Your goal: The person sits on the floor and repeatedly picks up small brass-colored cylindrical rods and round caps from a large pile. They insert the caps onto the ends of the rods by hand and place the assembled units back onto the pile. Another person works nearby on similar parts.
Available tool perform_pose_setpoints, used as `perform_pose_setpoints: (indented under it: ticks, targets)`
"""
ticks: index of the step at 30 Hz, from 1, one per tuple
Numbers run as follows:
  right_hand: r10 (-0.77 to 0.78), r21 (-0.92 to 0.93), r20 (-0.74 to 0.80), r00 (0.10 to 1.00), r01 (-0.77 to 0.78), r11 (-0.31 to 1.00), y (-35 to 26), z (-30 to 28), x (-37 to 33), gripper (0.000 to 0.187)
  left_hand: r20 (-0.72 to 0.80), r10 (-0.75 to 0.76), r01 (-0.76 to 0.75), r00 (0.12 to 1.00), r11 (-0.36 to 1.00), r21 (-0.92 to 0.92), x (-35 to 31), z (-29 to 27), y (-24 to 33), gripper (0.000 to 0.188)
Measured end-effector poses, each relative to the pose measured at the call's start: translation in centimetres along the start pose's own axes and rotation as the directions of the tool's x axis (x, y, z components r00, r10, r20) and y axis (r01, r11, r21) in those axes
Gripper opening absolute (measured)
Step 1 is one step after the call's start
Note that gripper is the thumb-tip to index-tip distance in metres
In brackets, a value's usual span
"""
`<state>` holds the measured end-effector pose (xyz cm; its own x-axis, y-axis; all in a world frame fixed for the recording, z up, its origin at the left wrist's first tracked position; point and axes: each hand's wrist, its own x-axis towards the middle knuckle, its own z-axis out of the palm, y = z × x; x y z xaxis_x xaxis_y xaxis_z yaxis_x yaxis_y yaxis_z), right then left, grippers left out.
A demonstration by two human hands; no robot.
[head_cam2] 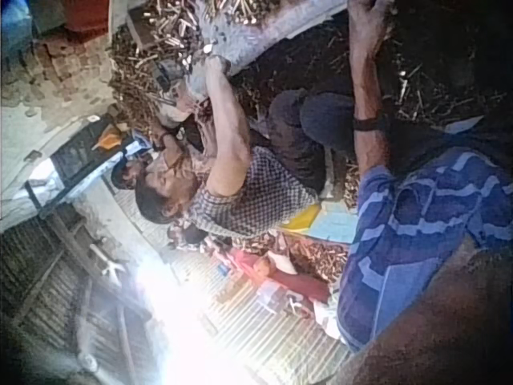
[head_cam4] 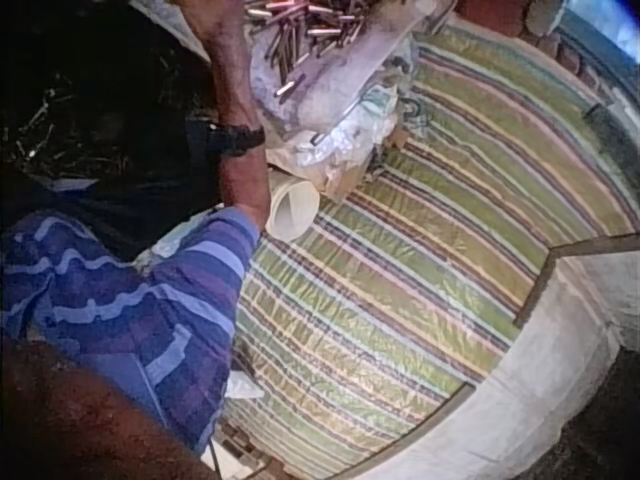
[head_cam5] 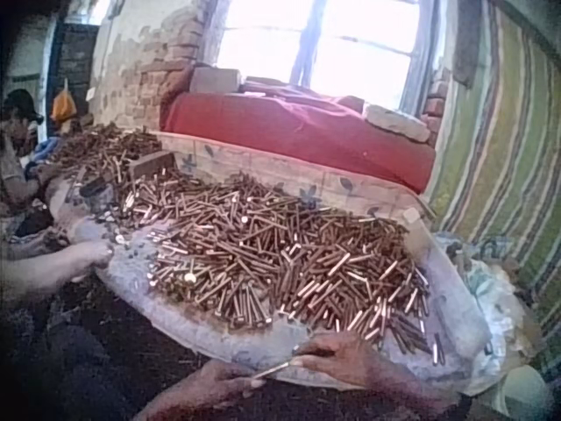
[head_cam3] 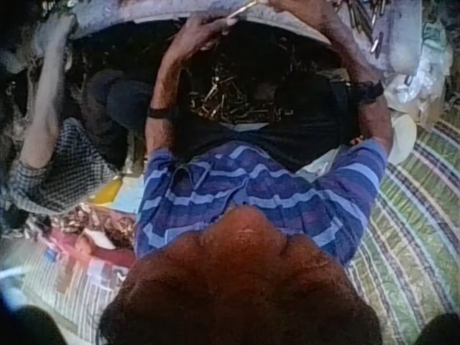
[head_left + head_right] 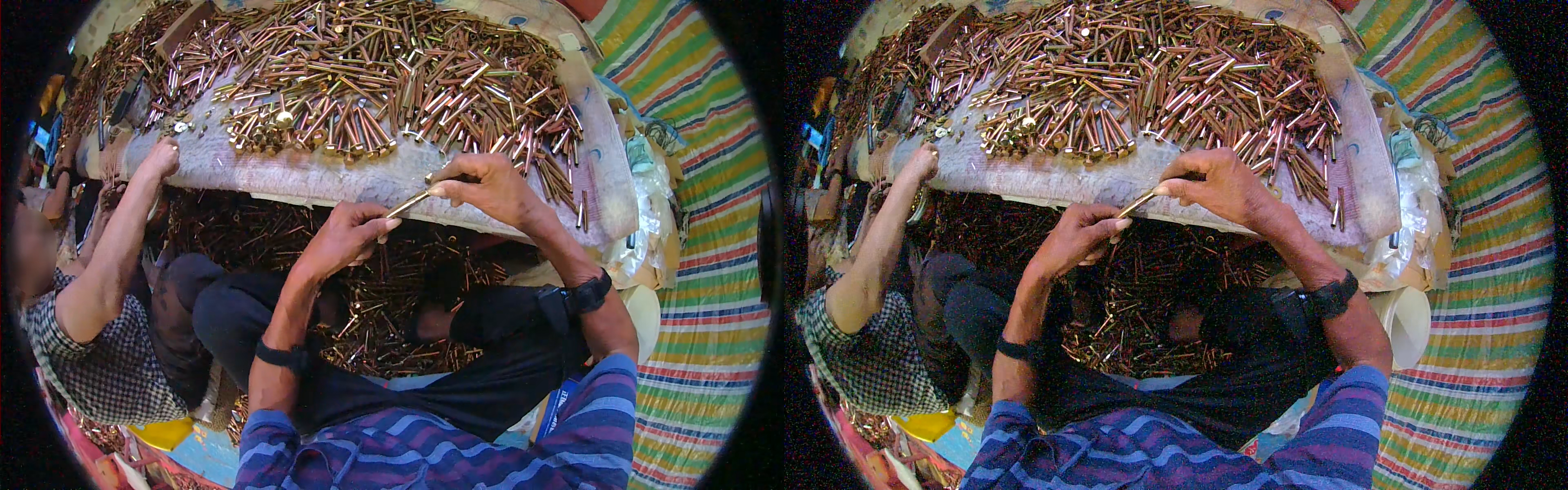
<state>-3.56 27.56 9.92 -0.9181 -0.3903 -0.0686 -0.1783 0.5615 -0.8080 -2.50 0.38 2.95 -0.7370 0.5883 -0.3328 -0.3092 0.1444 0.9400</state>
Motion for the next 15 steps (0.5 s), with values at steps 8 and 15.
perform_pose_setpoints:
  ticks: [8, 15]
  targets:
    - [-0.034, -0.299, -0.005, 0.999, 0.031, 0.954, -0.3, 0.7, -0.2, 0.045, 0.036, -0.014, 0.014, 0.999, 1.0, -0.017, 0.0, 0.1, 0.0, 0.025]
    - [0.048, -0.229, 0.102, 0.994, -0.023, 0.973, -0.7, 0.7, -0.1, 0.046, 0.016, 0.012, -0.013, 1.0, 0.999, 0.029, 0.1, 0.5, 0.3, 0.026]
